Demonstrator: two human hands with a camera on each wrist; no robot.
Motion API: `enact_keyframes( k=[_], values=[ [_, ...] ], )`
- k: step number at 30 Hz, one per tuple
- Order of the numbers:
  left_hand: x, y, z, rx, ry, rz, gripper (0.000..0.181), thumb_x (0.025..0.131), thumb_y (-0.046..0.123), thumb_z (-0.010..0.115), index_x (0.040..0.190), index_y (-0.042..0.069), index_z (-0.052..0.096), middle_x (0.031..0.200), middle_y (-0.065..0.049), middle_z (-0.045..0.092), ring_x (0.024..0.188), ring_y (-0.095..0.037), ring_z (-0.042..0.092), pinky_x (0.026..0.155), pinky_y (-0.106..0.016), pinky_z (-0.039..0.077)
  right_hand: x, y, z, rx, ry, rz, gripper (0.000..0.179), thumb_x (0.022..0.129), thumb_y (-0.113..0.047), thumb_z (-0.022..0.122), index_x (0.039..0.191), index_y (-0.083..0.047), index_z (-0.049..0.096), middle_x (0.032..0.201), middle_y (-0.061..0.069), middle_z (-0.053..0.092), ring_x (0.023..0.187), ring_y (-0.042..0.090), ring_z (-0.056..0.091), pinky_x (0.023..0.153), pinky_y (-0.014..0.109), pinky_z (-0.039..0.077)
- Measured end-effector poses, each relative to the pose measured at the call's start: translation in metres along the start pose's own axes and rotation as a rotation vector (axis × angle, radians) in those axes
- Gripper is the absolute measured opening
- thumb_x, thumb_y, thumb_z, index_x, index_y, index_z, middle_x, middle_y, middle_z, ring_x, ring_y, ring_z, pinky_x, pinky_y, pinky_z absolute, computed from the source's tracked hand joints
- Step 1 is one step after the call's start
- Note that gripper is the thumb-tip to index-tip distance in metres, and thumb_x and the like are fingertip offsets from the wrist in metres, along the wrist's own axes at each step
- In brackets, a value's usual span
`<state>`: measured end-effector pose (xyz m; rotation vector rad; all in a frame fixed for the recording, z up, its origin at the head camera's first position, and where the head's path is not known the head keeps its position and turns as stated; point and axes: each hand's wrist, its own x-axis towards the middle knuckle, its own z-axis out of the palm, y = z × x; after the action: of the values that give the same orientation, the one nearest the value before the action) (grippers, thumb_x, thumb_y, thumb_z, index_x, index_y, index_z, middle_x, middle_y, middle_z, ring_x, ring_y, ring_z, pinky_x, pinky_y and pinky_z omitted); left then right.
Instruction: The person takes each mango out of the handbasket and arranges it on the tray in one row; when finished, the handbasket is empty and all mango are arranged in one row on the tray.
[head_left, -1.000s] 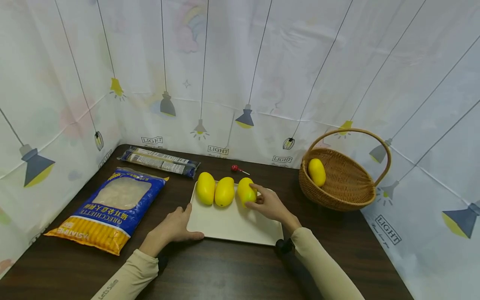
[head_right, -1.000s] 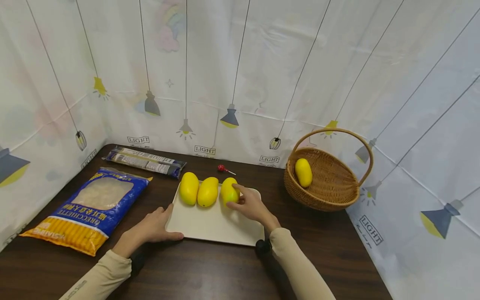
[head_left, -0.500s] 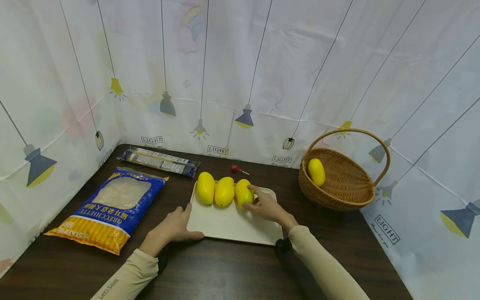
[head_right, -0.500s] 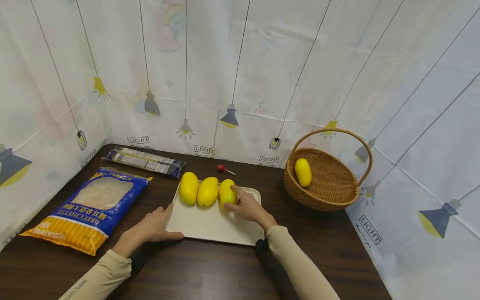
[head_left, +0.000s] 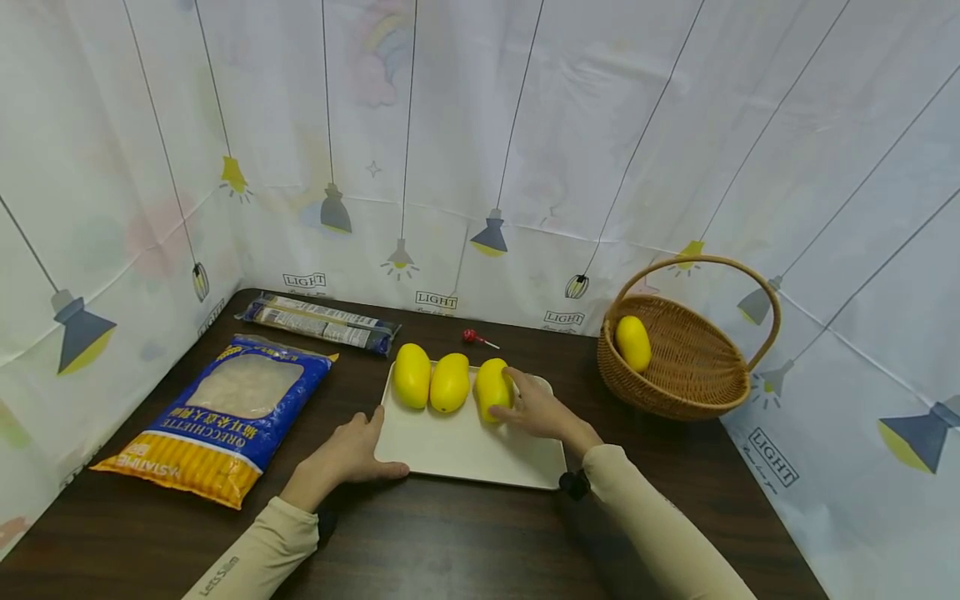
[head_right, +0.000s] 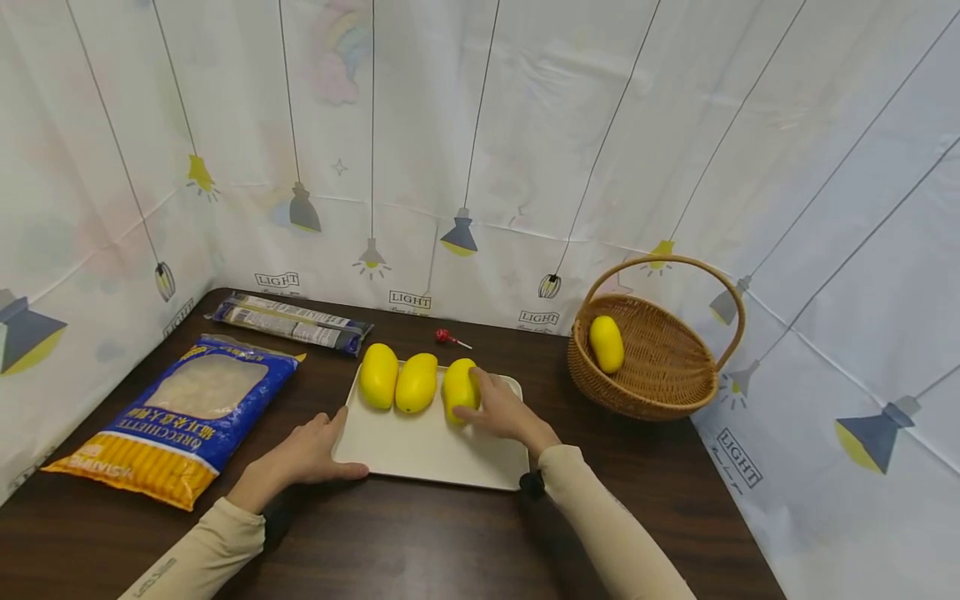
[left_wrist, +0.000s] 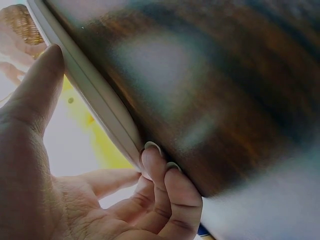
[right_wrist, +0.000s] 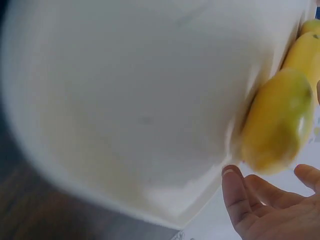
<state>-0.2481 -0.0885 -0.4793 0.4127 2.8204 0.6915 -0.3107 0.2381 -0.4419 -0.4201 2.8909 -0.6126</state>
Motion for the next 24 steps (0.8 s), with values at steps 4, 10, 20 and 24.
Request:
enact_keyframes(
  k=[4, 10, 20, 24],
  values=[
    [0.000, 0.000, 0.000, 0.002, -0.002, 0.000, 0.116, 0.076, 0.063, 0.078, 0.155, -0.006, 0.028, 0.142, -0.036, 0.046, 0.120, -0.047, 0.058, 0.102, -0.058, 0.050, -0.003, 0.007, -0.011, -0.028, 0.020, 0.017, 0.089, 0.091, -0.058, 0.064, 0.158, -0.012, 0.028, 0.162, 0.021, 0.031, 0.149, 0.042, 0.032, 0.117, 0.063, 0.032],
    [-0.001, 0.000, 0.000, 0.010, -0.008, 0.000, 0.116, 0.076, 0.064, 0.078, 0.155, -0.006, 0.028, 0.142, -0.036, 0.046, 0.121, -0.047, 0.058, 0.102, -0.058, 0.049, -0.008, 0.022, -0.037, -0.156, 0.092, 0.023, 0.084, 0.093, -0.064, 0.057, 0.156, -0.013, 0.034, 0.161, 0.021, 0.033, 0.146, 0.047, 0.034, 0.114, 0.066, 0.033],
    [-0.003, 0.001, -0.003, 0.005, -0.006, 0.003, 0.116, 0.076, 0.061, 0.079, 0.155, -0.007, 0.028, 0.142, -0.037, 0.046, 0.121, -0.049, 0.057, 0.103, -0.059, 0.048, -0.013, 0.056, -0.091, -0.289, 0.226, 0.032, 0.081, 0.096, -0.065, 0.049, 0.152, -0.007, 0.041, 0.156, 0.027, 0.038, 0.141, 0.054, 0.036, 0.115, 0.068, 0.029],
    [-0.003, 0.002, -0.003, -0.001, -0.009, -0.003, 0.116, 0.076, 0.062, 0.079, 0.155, -0.006, 0.028, 0.143, -0.036, 0.045, 0.122, -0.049, 0.056, 0.104, -0.059, 0.047, -0.017, 0.069, -0.113, -0.299, 0.223, 0.054, 0.083, 0.097, -0.065, 0.047, 0.154, -0.006, 0.037, 0.157, 0.030, 0.034, 0.142, 0.055, 0.033, 0.114, 0.070, 0.028]
  ],
)
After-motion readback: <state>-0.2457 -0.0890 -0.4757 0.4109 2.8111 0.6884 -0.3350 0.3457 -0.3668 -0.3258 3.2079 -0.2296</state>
